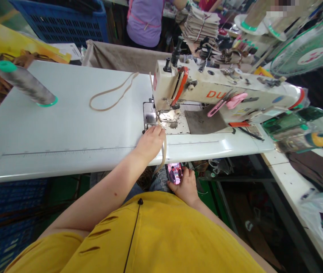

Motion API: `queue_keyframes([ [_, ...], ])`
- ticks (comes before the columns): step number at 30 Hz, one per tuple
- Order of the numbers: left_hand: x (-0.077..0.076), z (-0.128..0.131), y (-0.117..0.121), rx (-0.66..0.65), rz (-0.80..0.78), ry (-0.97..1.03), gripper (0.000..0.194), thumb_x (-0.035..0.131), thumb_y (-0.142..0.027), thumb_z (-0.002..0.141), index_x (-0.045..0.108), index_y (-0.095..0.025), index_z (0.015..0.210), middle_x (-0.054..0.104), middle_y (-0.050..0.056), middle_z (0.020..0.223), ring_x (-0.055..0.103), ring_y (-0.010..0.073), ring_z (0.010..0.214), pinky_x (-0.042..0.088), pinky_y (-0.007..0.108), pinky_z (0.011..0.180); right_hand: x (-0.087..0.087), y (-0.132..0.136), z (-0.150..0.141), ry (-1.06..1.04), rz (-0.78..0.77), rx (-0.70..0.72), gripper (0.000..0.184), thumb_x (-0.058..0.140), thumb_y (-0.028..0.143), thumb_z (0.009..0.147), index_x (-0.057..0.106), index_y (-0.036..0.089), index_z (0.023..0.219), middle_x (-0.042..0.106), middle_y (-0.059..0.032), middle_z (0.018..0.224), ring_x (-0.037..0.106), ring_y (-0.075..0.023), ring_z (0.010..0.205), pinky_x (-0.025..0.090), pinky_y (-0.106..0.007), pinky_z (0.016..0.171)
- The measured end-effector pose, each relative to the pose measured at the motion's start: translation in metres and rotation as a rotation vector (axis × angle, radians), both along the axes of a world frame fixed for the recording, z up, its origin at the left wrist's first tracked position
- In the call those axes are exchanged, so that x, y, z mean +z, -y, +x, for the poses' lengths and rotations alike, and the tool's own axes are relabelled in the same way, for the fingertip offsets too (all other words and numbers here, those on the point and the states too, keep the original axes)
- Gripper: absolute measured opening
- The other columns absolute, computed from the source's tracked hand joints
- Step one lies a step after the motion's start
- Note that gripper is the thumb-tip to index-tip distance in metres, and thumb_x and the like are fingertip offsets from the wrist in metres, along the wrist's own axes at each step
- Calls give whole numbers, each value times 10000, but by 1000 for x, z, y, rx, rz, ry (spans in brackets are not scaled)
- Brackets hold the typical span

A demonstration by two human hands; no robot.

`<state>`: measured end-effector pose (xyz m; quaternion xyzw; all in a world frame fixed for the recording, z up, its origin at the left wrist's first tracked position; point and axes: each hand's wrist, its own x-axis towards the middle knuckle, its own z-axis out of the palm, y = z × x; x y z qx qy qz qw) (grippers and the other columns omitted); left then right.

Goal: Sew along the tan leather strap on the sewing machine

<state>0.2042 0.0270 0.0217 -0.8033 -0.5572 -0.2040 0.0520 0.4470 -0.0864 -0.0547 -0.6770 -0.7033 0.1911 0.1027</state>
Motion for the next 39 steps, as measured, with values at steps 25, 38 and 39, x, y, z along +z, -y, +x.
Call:
queue_keyframes([
  [25,4,2,1,6,-2,-55,282,502,-35,995,692,-82,1198,687,184,1257,689,266,1155,536,400,1110,-11,-1,5,29,89,36,841,840,485,707,503,151,1402,497,-178,1254,541,-425,1212,510,-584,1074],
  [38,5,2,1,3,2,-63,293,502,-34,1005,700,-69,1219,696,178,1261,691,264,1155,536,388,1116,-10,-1,3,9,87,33,823,822,454,710,507,159,1411,487,-171,1261,525,-415,1233,489,-574,1094],
  [39,5,2,1,-1,-2,-64,300,498,-32,1006,696,-65,1228,693,180,1268,688,265,1161,535,387,1117,-9,-1,3,12,81,36,828,820,458,712,505,148,1413,488,-176,1265,521,-417,1239,483,-574,1102],
])
